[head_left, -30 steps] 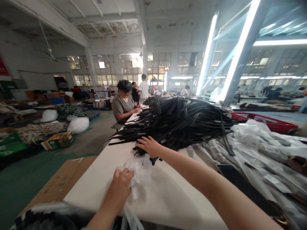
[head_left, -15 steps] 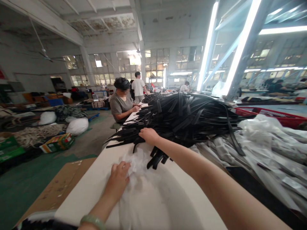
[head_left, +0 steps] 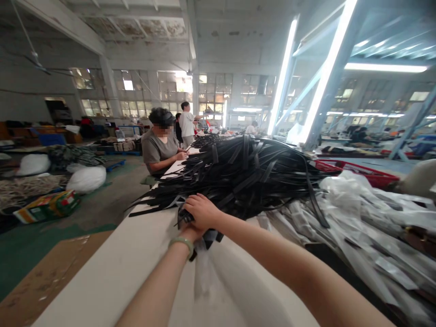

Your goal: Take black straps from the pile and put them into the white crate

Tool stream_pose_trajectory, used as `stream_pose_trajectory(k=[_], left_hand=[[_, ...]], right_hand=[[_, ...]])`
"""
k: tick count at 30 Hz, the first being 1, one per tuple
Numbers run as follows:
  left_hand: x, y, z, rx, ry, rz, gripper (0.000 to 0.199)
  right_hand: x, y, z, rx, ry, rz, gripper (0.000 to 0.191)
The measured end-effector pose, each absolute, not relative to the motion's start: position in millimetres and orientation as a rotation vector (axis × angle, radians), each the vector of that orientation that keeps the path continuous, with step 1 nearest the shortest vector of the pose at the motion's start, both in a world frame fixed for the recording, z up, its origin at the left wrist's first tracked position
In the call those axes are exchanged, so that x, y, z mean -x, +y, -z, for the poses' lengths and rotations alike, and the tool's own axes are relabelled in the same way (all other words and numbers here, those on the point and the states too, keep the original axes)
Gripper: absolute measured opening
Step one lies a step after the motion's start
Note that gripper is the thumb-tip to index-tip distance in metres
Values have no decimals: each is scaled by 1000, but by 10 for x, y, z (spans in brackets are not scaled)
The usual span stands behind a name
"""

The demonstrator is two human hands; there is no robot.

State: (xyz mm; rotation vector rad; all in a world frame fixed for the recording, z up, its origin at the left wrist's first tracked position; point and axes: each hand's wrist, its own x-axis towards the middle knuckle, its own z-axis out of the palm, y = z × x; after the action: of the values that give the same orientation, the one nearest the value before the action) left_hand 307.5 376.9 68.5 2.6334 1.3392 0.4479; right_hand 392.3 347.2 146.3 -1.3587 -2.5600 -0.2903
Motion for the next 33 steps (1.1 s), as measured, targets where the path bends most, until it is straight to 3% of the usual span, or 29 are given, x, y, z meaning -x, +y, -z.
stream_pose_trajectory(k=[2,5,10,14,16,19,25,29,33], left_hand=[[-2910,3667,-702,-2641,1286,-419,45],[-2528,3412,-757,-2624,1276,-410,59],[-1695,2787,-735,-2571,1253,-343,63],[-1187,2397,-499,-2710,1178,-681,45],[-1080,2299,-392,-2802,1146,-833,36],[-1043,2191,-320,-2847,1142,-903,39],[-936,1876,-355,-2864,1225,-933,43],[-763,1728,-435,-2890,1297,-944,49],[-606,1611,-506,-2895,1375,-971,43]], right_hand=[[-3916,3354,-1365,1363,-2507,252,72],[-3958,3209,-1279,1357,-2485,163,81],[-4048,2808,-1110,1348,-2537,-10,62],[-4006,2295,-934,1366,-2550,-103,76],[-3929,2071,-890,1367,-2561,-130,73],[-3778,1926,-939,1425,-2490,-89,67],[-3580,2396,-1188,1621,-2230,100,59],[-3536,2723,-1073,1730,-2239,76,45],[-3498,2795,-909,1786,-2259,76,47]])
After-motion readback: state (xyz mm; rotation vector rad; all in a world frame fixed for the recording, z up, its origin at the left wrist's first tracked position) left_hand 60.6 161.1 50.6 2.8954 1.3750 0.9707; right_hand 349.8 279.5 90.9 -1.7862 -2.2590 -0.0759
